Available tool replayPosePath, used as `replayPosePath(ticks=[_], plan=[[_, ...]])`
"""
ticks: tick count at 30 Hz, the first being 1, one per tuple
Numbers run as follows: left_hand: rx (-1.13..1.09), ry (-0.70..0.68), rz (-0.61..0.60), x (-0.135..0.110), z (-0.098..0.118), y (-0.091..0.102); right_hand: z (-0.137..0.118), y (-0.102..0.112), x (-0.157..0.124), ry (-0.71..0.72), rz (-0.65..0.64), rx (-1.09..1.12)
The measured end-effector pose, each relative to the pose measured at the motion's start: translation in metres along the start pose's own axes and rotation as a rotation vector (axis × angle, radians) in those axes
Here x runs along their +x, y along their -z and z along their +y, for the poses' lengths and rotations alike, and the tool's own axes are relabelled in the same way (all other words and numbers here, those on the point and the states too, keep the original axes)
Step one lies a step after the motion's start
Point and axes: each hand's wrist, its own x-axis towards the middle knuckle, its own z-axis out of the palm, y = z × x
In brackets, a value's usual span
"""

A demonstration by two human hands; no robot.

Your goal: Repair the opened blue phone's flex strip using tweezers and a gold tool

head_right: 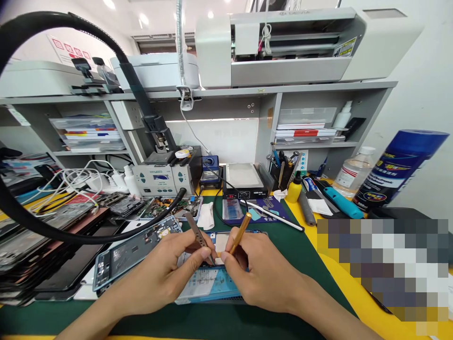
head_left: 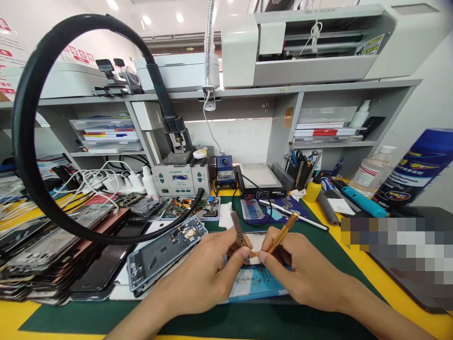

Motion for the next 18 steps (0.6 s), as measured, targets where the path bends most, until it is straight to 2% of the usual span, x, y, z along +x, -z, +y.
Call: replayPosePath(ticks=[18], plan=[[-0.004, -0.031, -0.002, -0.0022, -0.0023, 0.0028, 0.0001, 0.0017, 0.0005, 0.005, 0.0, 0.04]])
